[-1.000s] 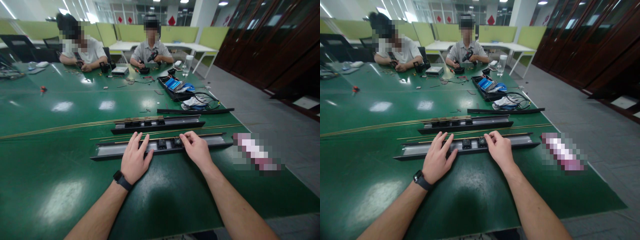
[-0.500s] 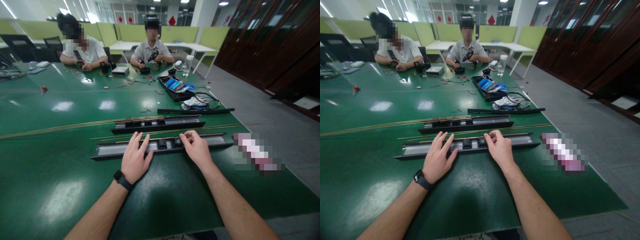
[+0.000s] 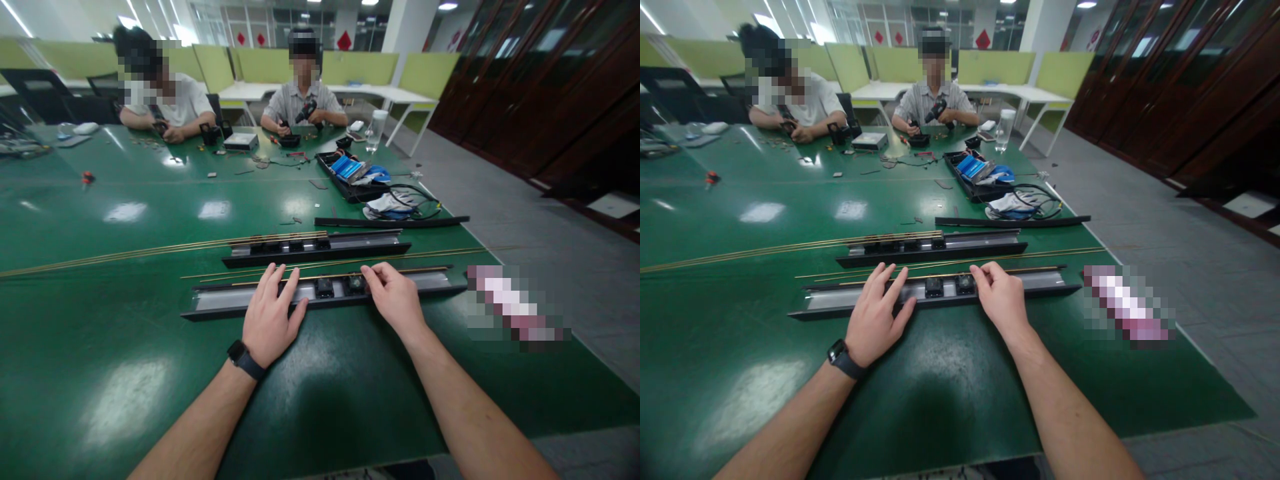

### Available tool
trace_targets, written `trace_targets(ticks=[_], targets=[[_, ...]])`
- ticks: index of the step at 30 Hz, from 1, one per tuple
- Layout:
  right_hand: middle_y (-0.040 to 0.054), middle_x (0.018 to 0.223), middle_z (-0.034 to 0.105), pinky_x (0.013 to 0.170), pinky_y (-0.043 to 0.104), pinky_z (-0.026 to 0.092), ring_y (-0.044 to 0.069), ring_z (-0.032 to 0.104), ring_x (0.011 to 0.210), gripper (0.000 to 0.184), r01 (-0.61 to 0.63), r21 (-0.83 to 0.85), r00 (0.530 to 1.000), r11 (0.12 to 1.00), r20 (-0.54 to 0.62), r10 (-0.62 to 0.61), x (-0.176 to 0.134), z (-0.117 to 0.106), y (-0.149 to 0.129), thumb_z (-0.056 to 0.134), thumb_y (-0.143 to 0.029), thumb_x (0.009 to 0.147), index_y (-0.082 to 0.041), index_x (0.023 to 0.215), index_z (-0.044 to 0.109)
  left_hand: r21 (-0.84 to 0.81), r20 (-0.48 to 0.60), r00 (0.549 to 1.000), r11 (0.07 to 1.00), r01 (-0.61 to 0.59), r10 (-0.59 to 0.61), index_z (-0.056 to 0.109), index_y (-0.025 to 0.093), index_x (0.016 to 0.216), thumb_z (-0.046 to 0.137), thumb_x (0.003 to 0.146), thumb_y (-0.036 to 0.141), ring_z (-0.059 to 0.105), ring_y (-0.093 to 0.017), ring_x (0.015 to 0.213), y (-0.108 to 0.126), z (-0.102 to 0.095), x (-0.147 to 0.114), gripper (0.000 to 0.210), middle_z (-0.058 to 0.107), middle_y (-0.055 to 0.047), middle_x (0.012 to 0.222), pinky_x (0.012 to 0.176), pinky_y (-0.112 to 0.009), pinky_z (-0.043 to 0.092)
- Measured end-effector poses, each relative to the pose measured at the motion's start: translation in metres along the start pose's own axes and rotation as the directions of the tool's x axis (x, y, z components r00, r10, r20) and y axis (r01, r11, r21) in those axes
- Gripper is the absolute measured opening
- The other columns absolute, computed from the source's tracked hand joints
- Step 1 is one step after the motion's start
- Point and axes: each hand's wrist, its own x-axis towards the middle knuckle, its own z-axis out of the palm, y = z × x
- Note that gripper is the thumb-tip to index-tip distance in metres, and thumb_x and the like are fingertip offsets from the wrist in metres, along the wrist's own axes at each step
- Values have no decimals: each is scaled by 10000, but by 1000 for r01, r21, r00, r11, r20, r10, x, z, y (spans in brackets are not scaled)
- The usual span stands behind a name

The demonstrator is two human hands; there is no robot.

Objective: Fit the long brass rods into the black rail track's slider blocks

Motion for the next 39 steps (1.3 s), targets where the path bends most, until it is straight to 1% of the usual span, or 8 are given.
trace_targets(ticks=[4, 8, 16, 23, 27, 33, 36, 39], targets=[[-13, 647, 680, 658, 296, 411, 158, 614, 587, 386, 12, 8, 1000, 1000, -17, -12, -1, 0, 0, 584, -595, 975, -239, 895, 708, -10, 4, 1000, 1000, 6, -6, 486, 180, 1568, 610, 1016, 368, 376, -388, 1566, 0, 0, 0, 596, 510, -205, 1574, 1230, -575, 441], [-3, 670, 692, 659, 299, 407, 163, 621, 607, 403, 21, -5, 1000, 1000, 0, -21, -1, 0, 0, 568, -598, 982, -245, 837, 698, -21, 3, 1000, 1000, 17, -17, 489, 178, 1568, 619, 1009, 360, 376, -388, 1566, 1, -1, 0, 602, 511, -206, 1574, 1237, -569, 434], [14, 663, 700, 673, 309, 420, 186, 643, 631, 463, -15, -34, 1000, 999, 12, 15, 1, 0, 2, 532, -637, 988, -250, 790, 693, -13, 3, 1000, 1000, 9, -8, 487, 172, 1566, 609, 1017, 370, 374, -384, 1567, 1, -1, 0, 596, 507, -207, 1575, 1232, -568, 437], [-9, 647, 699, 681, 306, 436, 174, 618, 579, 382, -7, 29, 1000, 1000, -16, 7, -1, 0, -1, 612, -609, 946, -239, 977, 699, 1, 6, 1000, 1000, 4, -4, 472, 182, 1574, 594, 1025, 380, 369, -381, 1570, 0, 1, 0, 597, 504, -203, 1577, 1225, -568, 446], [-5, 652, 689, 662, 302, 429, 169, 613, 586, 370, 11, 33, 1000, 999, 8, -12, -1, -1, -1, 586, -584, 970, -245, 884, 705, -15, 3, 1000, 1000, 6, -6, 451, 209, 1591, 594, 1023, 375, 367, -388, 1571, 0, 1, 0, 609, 505, -197, 1581, 1214, -592, 452], [5, 670, 696, 661, 301, 418, 173, 623, 615, 418, -1, -2, 1000, 1000, 12, 1, 0, 0, 2, 561, -601, 987, -246, 828, 713, 9, 3, 1000, 1000, -5, 5, 475, 168, 1568, 595, 1026, 376, 370, -383, 1568, 0, 0, 0, 593, 505, -211, 1571, 1225, -565, 445], [6, 665, 692, 659, 300, 414, 171, 621, 610, 430, 4, -8, 1000, 1000, 10, -4, 0, 1, 2, 551, -608, 992, -243, 827, 708, 10, 3, 1000, 1000, -7, 7, 472, 173, 1570, 598, 1024, 375, 369, -384, 1568, 0, 1, 0, 596, 503, -209, 1573, 1222, -566, 448], [-2, 653, 688, 660, 298, 421, 165, 615, 589, 407, 11, 6, 1000, 1000, -2, -11, -1, 1, 1, 573, -612, 978, -238, 885, 706, 9, -1, 1000, 1000, -10, 10, 470, 179, 1571, 599, 1024, 373, 375, -385, 1565, -1, 0, 0, 594, 504, -207, 1571, 1219, -572, 450]])
